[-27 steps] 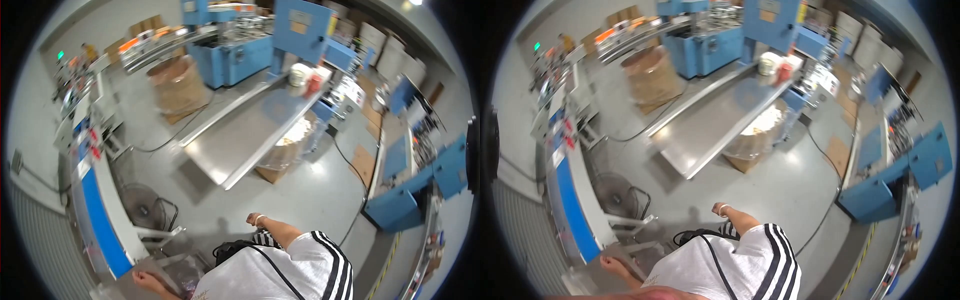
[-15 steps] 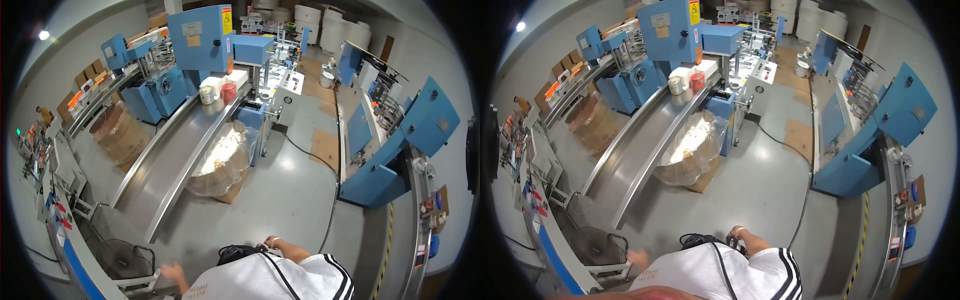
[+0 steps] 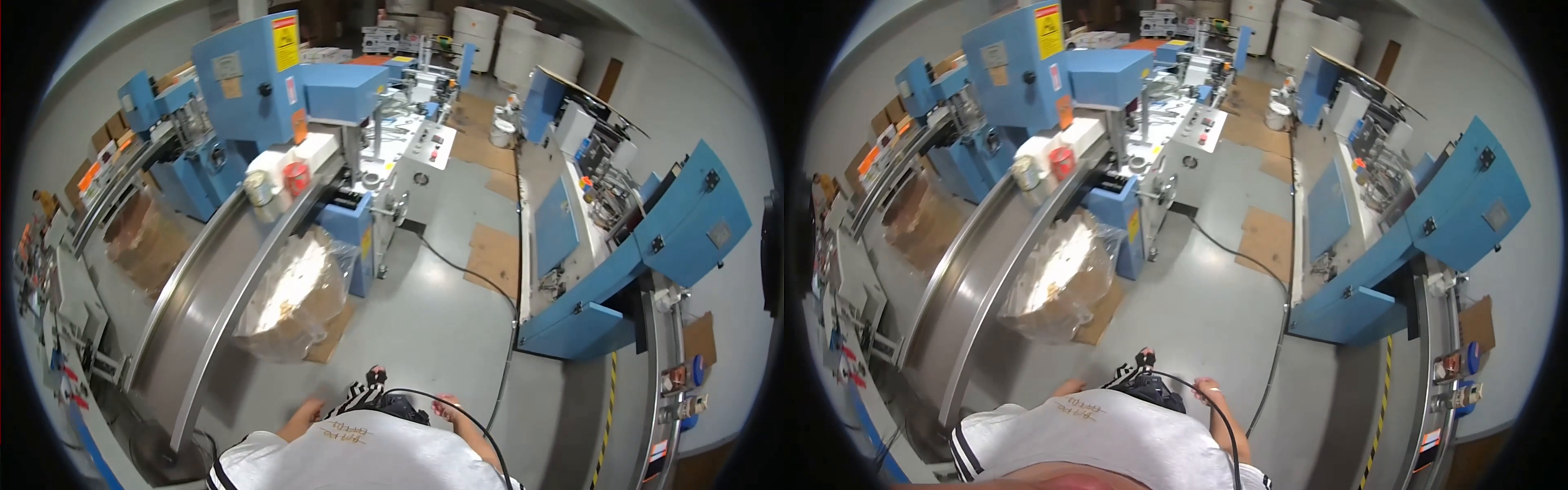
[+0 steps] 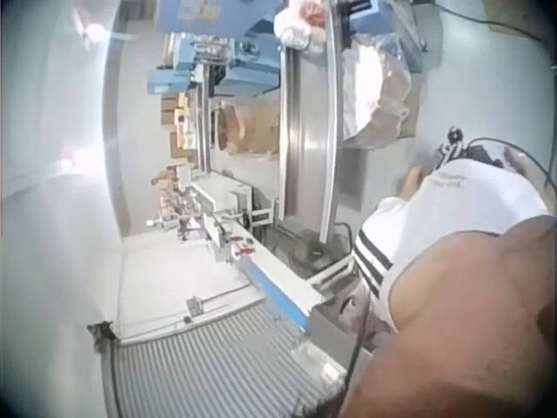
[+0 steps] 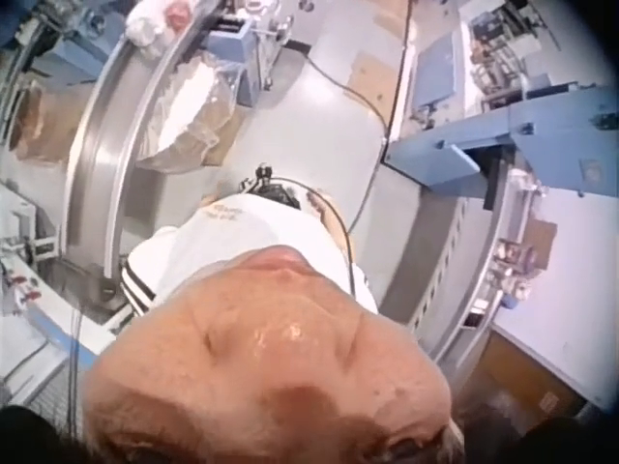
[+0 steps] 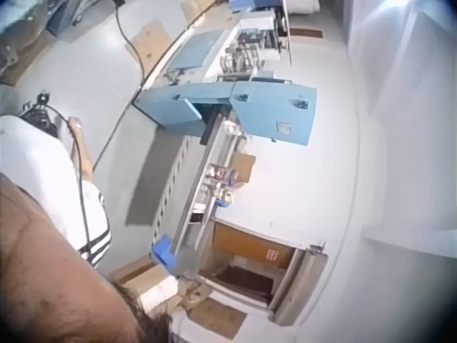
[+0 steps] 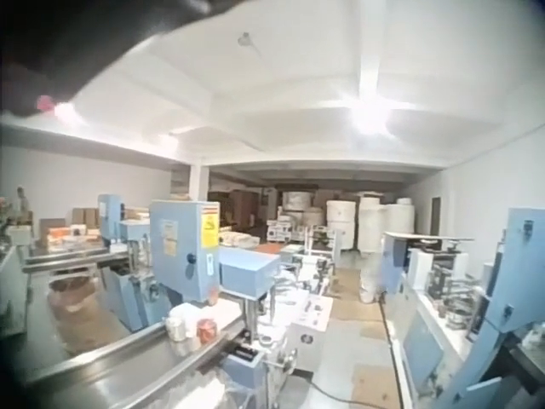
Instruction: Prepare and move large rolls of paper and their associated spindles in a paper mill.
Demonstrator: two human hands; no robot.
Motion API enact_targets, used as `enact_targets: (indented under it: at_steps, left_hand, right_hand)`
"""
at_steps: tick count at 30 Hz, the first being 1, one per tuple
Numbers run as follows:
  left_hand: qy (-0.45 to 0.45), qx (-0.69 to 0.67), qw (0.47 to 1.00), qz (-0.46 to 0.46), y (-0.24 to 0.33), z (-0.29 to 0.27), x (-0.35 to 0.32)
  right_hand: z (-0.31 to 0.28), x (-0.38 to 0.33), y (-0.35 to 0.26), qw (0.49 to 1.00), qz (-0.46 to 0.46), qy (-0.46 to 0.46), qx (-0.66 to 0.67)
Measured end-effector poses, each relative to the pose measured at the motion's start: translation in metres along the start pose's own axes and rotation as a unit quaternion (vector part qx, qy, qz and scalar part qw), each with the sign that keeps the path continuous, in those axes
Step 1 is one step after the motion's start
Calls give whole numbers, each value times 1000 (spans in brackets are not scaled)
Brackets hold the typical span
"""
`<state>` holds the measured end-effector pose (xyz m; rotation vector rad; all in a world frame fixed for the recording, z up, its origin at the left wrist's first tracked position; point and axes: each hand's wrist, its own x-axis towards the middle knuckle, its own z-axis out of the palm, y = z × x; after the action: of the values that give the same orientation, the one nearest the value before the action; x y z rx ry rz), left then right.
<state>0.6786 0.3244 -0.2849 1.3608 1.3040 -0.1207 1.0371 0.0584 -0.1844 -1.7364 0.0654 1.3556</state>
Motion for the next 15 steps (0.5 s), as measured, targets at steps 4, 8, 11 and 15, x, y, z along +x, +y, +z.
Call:
enact_targets:
  at_steps: [4,8,11,15]
  left_hand:
    - [-17,117,978,172,-3,-16,98]
    - [-30,217,923,315,25,-31,168]
    - [-72,-2,990,-125,153,-15,199]
    - [2,135,990,-29,362,35,183]
  right_hand:
    - [-28,79,6,989,70,-1,131]
    - [-58,89,-72,983,80,-52,-158]
    - [-79,122,-97,986,124,66,95]
    - [-114,141,-137,970,17,115,214]
